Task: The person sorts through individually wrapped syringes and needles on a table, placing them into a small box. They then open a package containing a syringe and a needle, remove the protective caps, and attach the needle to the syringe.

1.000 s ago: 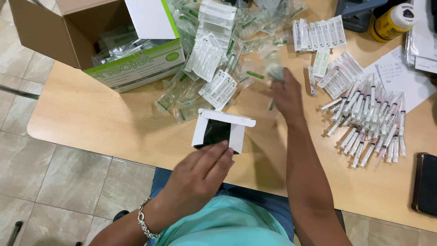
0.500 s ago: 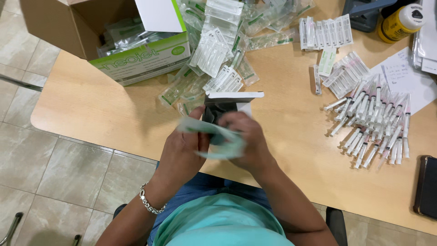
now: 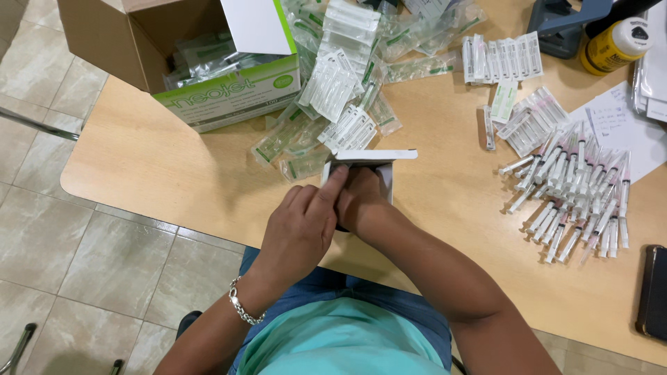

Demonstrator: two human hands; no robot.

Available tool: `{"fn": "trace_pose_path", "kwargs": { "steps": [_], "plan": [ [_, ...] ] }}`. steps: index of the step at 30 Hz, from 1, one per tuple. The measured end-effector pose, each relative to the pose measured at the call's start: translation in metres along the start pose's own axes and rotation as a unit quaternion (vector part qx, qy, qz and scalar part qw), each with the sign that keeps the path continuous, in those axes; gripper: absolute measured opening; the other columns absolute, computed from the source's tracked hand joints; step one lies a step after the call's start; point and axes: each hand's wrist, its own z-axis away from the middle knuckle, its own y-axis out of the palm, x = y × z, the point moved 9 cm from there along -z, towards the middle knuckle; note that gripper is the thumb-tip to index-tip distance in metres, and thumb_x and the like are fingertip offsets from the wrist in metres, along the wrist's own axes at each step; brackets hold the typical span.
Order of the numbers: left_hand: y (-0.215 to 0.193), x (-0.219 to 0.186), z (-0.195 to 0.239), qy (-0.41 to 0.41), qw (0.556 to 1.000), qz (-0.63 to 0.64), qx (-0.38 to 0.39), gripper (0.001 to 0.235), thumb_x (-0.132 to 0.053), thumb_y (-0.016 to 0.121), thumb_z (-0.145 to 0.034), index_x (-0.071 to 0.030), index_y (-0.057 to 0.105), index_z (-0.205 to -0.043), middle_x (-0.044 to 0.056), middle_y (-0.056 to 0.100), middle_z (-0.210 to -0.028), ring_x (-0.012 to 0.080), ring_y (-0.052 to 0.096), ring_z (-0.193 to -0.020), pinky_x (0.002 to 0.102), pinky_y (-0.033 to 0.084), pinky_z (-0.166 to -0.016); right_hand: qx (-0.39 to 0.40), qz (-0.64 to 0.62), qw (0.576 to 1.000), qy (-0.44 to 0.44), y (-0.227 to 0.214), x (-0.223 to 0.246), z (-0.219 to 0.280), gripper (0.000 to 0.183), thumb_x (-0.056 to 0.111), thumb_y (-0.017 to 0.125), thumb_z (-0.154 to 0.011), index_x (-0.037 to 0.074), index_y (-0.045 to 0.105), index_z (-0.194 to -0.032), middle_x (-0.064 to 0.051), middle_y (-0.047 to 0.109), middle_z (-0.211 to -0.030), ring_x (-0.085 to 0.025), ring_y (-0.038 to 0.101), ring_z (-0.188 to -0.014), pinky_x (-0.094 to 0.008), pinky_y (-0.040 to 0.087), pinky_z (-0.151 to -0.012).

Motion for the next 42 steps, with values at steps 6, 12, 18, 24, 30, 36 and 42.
{"fn": "trace_pose_path", "kwargs": {
  "steps": [6, 12, 18, 24, 30, 36, 42],
  "plan": [
    [0.009, -0.009, 0.003, 0.034, 0.988, -0.151, -0.023, 0.034, -0.004, 0.055, -0.094, -0.007, 0.065, -0.126, 0.018, 0.048, -0.153, 0.0366, 0.045, -0.138, 0.051, 0.035, -0.111, -0.028, -0.150, 0.988, -0.021, -0.049, -0.017, 0.044, 0.025, 0.034, 0.059, -0.088, 0.016, 0.064, -0.106, -0.008, 0.064, -0.100, -0.031, 0.066, -0.085, -0.041, 0.050, -0.066],
    [0.013, -0.010, -0.004, 0.032, 0.988, -0.149, 0.031, 0.019, -0.010, 0.057, -0.096, -0.001, 0.067, -0.108, 0.013, 0.053, -0.151, 0.0373, 0.044, -0.142, 0.055, 0.027, -0.114, -0.064, -0.324, 0.942, -0.052, -0.083, -0.040, 0.113, 0.049, 0.035, 0.058, -0.094, 0.009, 0.055, -0.136, -0.013, 0.057, -0.128, -0.033, 0.069, -0.102, -0.043, 0.061, -0.076],
    [0.014, -0.012, -0.006, 0.036, 0.983, -0.166, 0.070, 0.026, -0.011, 0.058, -0.093, -0.006, 0.070, -0.115, 0.014, 0.065, -0.130, 0.0392, 0.043, -0.144, 0.063, 0.015, -0.116, -0.153, -0.436, 0.862, -0.208, -0.149, -0.065, 0.193, 0.027, 0.029, 0.051, -0.103, 0.014, 0.074, -0.105, -0.009, 0.077, -0.095, -0.035, 0.077, -0.087, -0.043, 0.061, -0.069],
    [-0.007, -0.022, -0.008, 0.050, 0.991, -0.114, 0.050, 0.010, -0.004, 0.059, -0.098, -0.013, 0.058, -0.101, 0.007, 0.069, -0.134, 0.0405, 0.058, -0.133, 0.064, 0.025, -0.117, -0.358, -0.617, 0.700, 0.025, -0.121, -0.211, 0.181, 0.029, 0.006, 0.054, -0.101, 0.006, 0.060, -0.073, -0.005, 0.061, -0.066, -0.010, 0.054, -0.057, -0.023, 0.042, -0.054],
    [-0.005, -0.022, -0.001, 0.046, 0.989, -0.126, 0.060, 0.059, -0.059, 0.054, -0.102, -0.008, 0.061, -0.131, 0.006, 0.069, -0.131, 0.0306, 0.056, -0.135, 0.067, 0.024, -0.115, -0.252, -0.440, 0.854, 0.117, -0.109, -0.251, 0.031, 0.098, 0.035, 0.083, -0.078, 0.019, 0.029, -0.159, -0.020, 0.021, -0.166, -0.043, 0.017, -0.152, -0.061, 0.017, -0.121],
    [0.008, -0.024, 0.009, 0.052, 0.981, -0.155, 0.102, 0.061, -0.062, 0.073, -0.087, -0.009, 0.070, -0.118, 0.009, 0.063, -0.133, 0.0371, 0.053, -0.134, 0.074, 0.023, -0.114, -0.109, -0.370, 0.909, 0.158, -0.088, -0.255, -0.022, 0.139, 0.069, 0.082, -0.059, 0.033, 0.001, -0.165, -0.014, 0.010, -0.173, -0.043, 0.009, -0.155, -0.067, 0.013, -0.118],
    [0.022, -0.016, 0.015, 0.041, 0.984, -0.130, 0.115, 0.059, -0.054, 0.078, -0.082, -0.009, 0.068, -0.119, 0.011, 0.058, -0.131, 0.0391, 0.051, -0.131, 0.073, 0.022, -0.116, -0.265, -0.376, 0.874, 0.158, -0.040, -0.270, -0.040, 0.054, 0.044, 0.066, -0.097, 0.013, 0.059, -0.140, -0.019, 0.050, -0.133, -0.041, 0.057, -0.115, -0.052, 0.048, -0.089]
  ]
}}
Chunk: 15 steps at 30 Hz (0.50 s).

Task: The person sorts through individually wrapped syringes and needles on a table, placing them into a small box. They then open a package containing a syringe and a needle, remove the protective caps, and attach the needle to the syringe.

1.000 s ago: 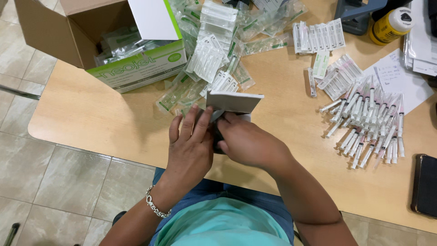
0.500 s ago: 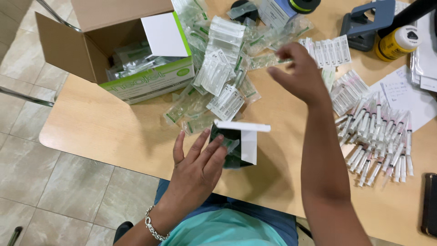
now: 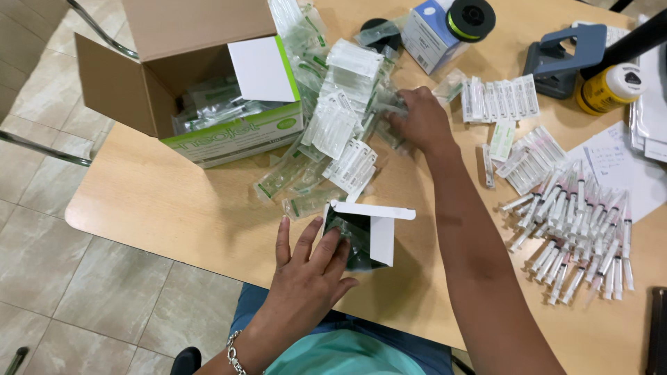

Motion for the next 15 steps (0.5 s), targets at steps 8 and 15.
{"fn": "trace_pose_path", "kwargs": {
  "steps": [8, 15],
  "plan": [
    [0.001, -0.008, -0.003, 0.017, 1.000, -0.004, 0.013, 0.056, -0.050, 0.080, -0.082, -0.011, 0.067, -0.120, 0.012, 0.054, -0.141, 0.0445, 0.045, -0.137, 0.071, 0.026, -0.116, -0.047, -0.043, 0.995, 0.078, 0.007, -0.032, 0.027, 0.016, 0.017, 0.054, -0.097, 0.005, 0.048, -0.104, -0.018, 0.058, -0.095, -0.034, 0.059, -0.077, -0.049, 0.046, -0.064],
    [-0.028, -0.013, -0.010, 0.047, 0.995, 0.075, -0.042, 0.049, -0.056, 0.067, -0.096, -0.011, 0.068, -0.115, 0.018, 0.057, -0.143, 0.0456, 0.046, -0.139, 0.072, 0.023, -0.114, -0.088, -0.179, 0.966, 0.163, -0.051, -0.025, 0.073, 0.064, 0.020, 0.038, -0.093, 0.009, 0.035, -0.156, -0.024, 0.066, -0.106, -0.036, 0.064, -0.086, -0.052, 0.050, -0.069]
  ]
}}
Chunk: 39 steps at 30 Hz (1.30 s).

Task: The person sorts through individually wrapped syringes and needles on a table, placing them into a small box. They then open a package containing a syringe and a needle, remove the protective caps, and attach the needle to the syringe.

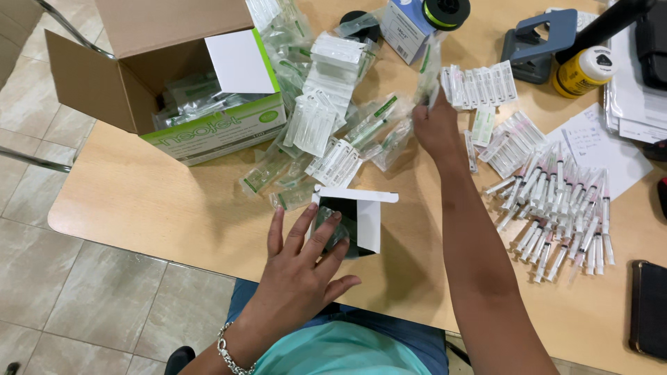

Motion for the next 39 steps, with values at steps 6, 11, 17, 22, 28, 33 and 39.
{"fn": "trace_pose_path", "kwargs": {
  "steps": [6, 11, 17, 22, 28, 33, 39],
  "plan": [
    [-0.031, 0.001, -0.009, -0.005, 0.997, 0.026, -0.077, 0.045, -0.054, 0.076, -0.092, -0.011, 0.070, -0.103, 0.016, 0.065, -0.130, 0.0381, 0.059, -0.127, 0.065, 0.029, -0.115, -0.171, -0.102, 0.977, -0.081, -0.030, -0.050, -0.023, 0.049, 0.017, 0.046, -0.089, -0.003, 0.052, -0.133, -0.027, 0.064, -0.122, -0.037, 0.062, -0.111, -0.046, 0.047, -0.095],
    [-0.049, -0.003, -0.003, -0.033, 0.978, 0.175, -0.108, 0.043, -0.039, 0.077, -0.092, -0.005, 0.066, -0.117, 0.015, 0.063, -0.129, 0.0337, 0.063, -0.123, 0.051, 0.046, -0.110, -0.198, -0.319, 0.917, -0.133, -0.083, 0.011, 0.047, 0.013, 0.003, 0.041, -0.089, 0.015, 0.044, -0.086, 0.003, 0.037, -0.069, -0.008, 0.037, -0.058, -0.028, 0.028, -0.048],
    [0.008, -0.031, -0.004, -0.186, 0.559, 0.807, 0.040, 0.115, -0.034, 0.083, -0.087, -0.005, 0.001, -0.162, 0.020, 0.032, -0.160, 0.0298, 0.038, -0.149, 0.045, 0.036, -0.122, -0.146, -0.194, 0.871, -0.427, -0.049, 0.081, 0.207, 0.032, 0.014, 0.040, -0.105, 0.001, 0.054, -0.079, -0.016, 0.057, -0.083, -0.033, 0.053, -0.077, -0.045, 0.046, -0.076],
    [0.072, -0.009, 0.008, -0.383, 0.376, 0.843, -0.044, 0.074, -0.012, 0.060, -0.094, -0.013, 0.029, -0.161, 0.028, 0.058, -0.143, 0.0395, 0.063, -0.126, 0.049, 0.048, -0.111, 0.173, -0.104, 0.816, -0.542, 0.046, 0.134, 0.298, 0.054, 0.039, 0.040, -0.108, 0.003, 0.059, -0.073, -0.015, 0.060, -0.083, -0.032, 0.057, -0.071, -0.048, 0.045, -0.061],
    [0.070, 0.002, 0.017, -0.380, 0.422, 0.815, -0.116, 0.069, -0.003, 0.080, -0.075, -0.004, 0.050, -0.137, 0.012, 0.068, -0.104, 0.0196, 0.069, -0.090, 0.035, 0.060, -0.076, 0.025, -0.308, 0.884, -0.350, 0.037, 0.109, 0.283, 0.039, 0.021, 0.060, -0.095, 0.004, 0.041, -0.124, -0.017, 0.062, -0.105, -0.026, 0.072, -0.088, -0.035, 0.058, -0.076],
    [0.030, 0.013, -0.001, -0.310, 0.723, 0.600, -0.149, 0.027, -0.018, 0.053, -0.105, -0.003, 0.067, -0.123, 0.008, 0.065, -0.120, 0.0181, 0.064, -0.111, 0.032, 0.053, -0.098, -0.192, -0.148, 0.874, -0.421, 0.011, 0.142, 0.288, 0.028, 0.009, 0.060, -0.100, 0.009, 0.045, -0.125, -0.011, 0.040, -0.106, -0.021, 0.041, -0.085, -0.034, 0.040, -0.069],
    [0.065, 0.010, 0.018, -0.377, 0.637, 0.672, -0.033, 0.018, -0.002, 0.045, -0.095, -0.008, 0.059, -0.084, -0.003, 0.045, -0.065, 0.0065, 0.035, -0.059, 0.027, 0.031, -0.052, -0.287, 0.039, 0.819, -0.496, -0.004, 0.166, 0.288, 0.036, 0.025, 0.041, -0.108, 0.009, 0.072, -0.115, -0.012, 0.068, -0.123, -0.030, 0.067, -0.109, -0.046, 0.055, -0.097]
  ]
}}
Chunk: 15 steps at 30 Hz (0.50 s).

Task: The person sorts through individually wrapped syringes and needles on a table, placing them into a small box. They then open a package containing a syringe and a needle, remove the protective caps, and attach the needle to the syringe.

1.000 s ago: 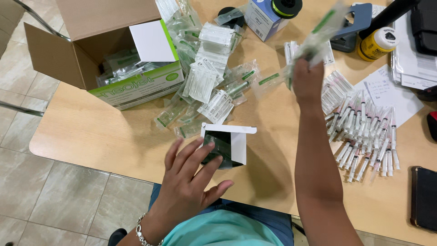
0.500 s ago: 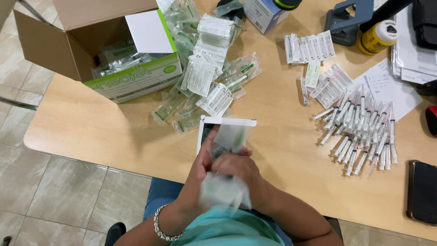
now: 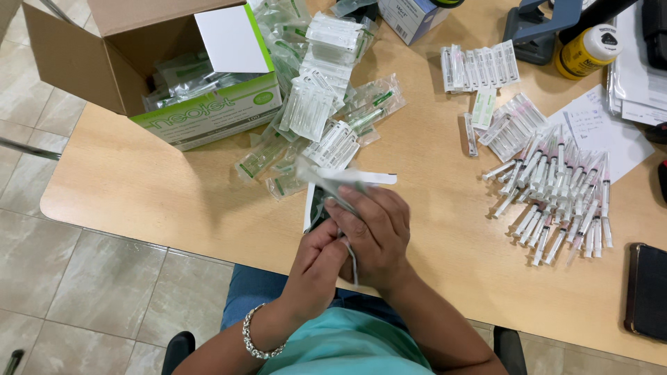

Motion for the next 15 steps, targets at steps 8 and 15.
{"fn": "trace_pose_path", "kwargs": {
  "steps": [8, 15],
  "plan": [
    [0.007, 0.004, 0.001, -0.022, 0.947, 0.319, 0.017, 0.038, -0.014, 0.057, -0.098, 0.000, 0.048, -0.132, 0.010, 0.057, -0.110, 0.0148, 0.056, -0.095, 0.028, 0.046, -0.084, -0.022, -0.084, 0.992, -0.090, -0.001, -0.009, 0.021, 0.016, 0.018, 0.053, -0.104, 0.005, 0.058, -0.097, -0.012, 0.061, -0.093, -0.028, 0.056, -0.076, -0.039, 0.049, -0.064],
    [0.008, -0.052, 0.007, 0.143, 0.961, -0.238, -0.004, 0.088, -0.025, 0.066, -0.091, -0.003, 0.016, -0.160, 0.021, 0.008, -0.171, 0.0324, 0.005, -0.162, 0.046, 0.012, -0.129, 0.315, -0.030, 0.945, 0.079, 0.087, -0.045, 0.054, 0.036, 0.004, 0.071, -0.079, 0.003, 0.057, -0.112, -0.017, 0.065, -0.096, -0.039, 0.063, -0.085, -0.048, 0.052, -0.058]
  ]
}}
